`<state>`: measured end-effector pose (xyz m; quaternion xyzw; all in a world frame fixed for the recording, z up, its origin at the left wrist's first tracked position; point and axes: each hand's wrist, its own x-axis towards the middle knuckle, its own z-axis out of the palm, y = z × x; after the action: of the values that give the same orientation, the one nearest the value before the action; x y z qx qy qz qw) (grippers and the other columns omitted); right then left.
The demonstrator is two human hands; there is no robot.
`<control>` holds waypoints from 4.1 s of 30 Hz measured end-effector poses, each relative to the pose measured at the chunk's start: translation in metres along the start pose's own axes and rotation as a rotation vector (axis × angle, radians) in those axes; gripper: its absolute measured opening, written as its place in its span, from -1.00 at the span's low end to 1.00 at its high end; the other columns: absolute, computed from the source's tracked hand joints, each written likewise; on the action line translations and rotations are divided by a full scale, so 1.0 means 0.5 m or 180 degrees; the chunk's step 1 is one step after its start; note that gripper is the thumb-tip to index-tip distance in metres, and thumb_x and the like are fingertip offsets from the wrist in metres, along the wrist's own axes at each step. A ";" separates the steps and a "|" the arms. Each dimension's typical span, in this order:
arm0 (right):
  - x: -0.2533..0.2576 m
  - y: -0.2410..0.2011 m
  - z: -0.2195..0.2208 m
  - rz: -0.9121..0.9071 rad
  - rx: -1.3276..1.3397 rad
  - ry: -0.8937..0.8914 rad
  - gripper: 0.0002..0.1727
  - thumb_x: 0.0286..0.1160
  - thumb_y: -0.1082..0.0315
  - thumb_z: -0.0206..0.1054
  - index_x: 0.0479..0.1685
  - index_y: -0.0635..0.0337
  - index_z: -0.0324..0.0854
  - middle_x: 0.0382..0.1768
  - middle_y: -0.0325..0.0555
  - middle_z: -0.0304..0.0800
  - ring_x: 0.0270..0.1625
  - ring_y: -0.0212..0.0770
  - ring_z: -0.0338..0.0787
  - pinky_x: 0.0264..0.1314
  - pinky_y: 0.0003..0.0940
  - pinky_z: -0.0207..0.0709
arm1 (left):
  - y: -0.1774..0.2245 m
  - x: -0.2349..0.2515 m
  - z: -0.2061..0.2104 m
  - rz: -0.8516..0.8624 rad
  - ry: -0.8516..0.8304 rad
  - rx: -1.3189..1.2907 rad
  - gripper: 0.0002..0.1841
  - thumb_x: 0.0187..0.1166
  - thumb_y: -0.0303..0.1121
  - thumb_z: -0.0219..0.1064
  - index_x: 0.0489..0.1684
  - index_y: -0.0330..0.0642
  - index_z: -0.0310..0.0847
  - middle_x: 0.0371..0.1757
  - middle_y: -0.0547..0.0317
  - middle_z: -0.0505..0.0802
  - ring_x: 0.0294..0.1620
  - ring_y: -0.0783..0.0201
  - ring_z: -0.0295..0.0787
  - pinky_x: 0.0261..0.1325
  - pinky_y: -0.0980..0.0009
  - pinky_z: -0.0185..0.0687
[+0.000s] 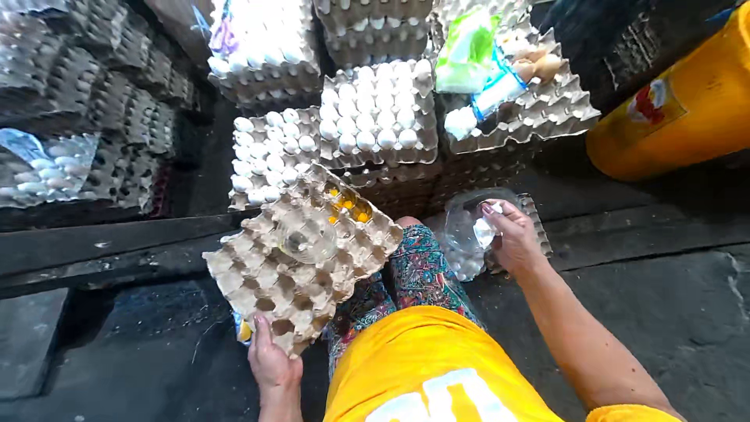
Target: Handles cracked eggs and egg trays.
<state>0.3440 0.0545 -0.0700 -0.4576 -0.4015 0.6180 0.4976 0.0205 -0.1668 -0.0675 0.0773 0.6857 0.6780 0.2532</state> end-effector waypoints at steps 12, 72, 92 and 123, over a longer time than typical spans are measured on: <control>0.057 0.035 0.033 -0.0018 -0.0124 -0.0617 -0.83 0.55 0.48 0.30 0.01 0.16 0.72 -0.29 -0.32 0.83 -0.29 -0.50 0.77 -0.14 -0.53 0.70 | 0.014 -0.025 0.031 0.0015 0.0137 -0.0123 -0.55 0.93 -0.13 -0.28 0.50 -0.14 0.39 0.09 0.30 0.86 0.07 0.43 0.86 0.13 0.35 0.85; -0.045 -0.023 0.129 -0.0663 -0.1026 -0.1503 -0.76 0.75 0.36 0.11 0.20 -0.01 0.63 -0.15 -0.45 0.81 -0.19 -0.53 0.77 -0.12 -0.54 0.70 | -0.076 0.007 -0.075 -0.0022 0.0073 -0.0275 -0.56 0.87 -0.17 -0.16 0.51 -0.24 0.35 0.10 0.13 0.80 0.09 0.31 0.81 0.20 0.24 0.79; 0.116 0.258 -0.180 0.1137 0.2555 0.0273 -0.54 0.90 0.19 -0.33 -0.22 -0.04 0.52 -0.48 -0.39 0.64 -0.56 -0.53 0.60 -0.51 -0.70 0.49 | -0.033 0.006 -0.025 0.0198 -0.0063 -0.0213 -0.57 0.92 -0.14 -0.26 0.50 -0.06 0.40 0.17 0.20 0.82 0.18 0.30 0.81 0.22 0.23 0.79; 0.145 0.061 -0.164 0.0798 0.3297 0.0306 -0.46 0.88 0.19 -0.37 -0.27 -0.02 0.58 -0.56 -0.39 0.72 -0.65 -0.56 0.62 -0.63 -0.72 0.48 | 0.055 -0.063 0.081 0.0244 0.0210 0.0030 -0.54 0.90 -0.21 -0.12 0.59 -0.29 0.32 0.15 -0.02 0.79 0.02 0.29 0.83 0.06 0.25 0.81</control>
<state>0.4093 0.1234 -0.1325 -0.2243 0.0370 0.7683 0.5984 0.0594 -0.1431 -0.0312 0.0824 0.6934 0.6862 0.2039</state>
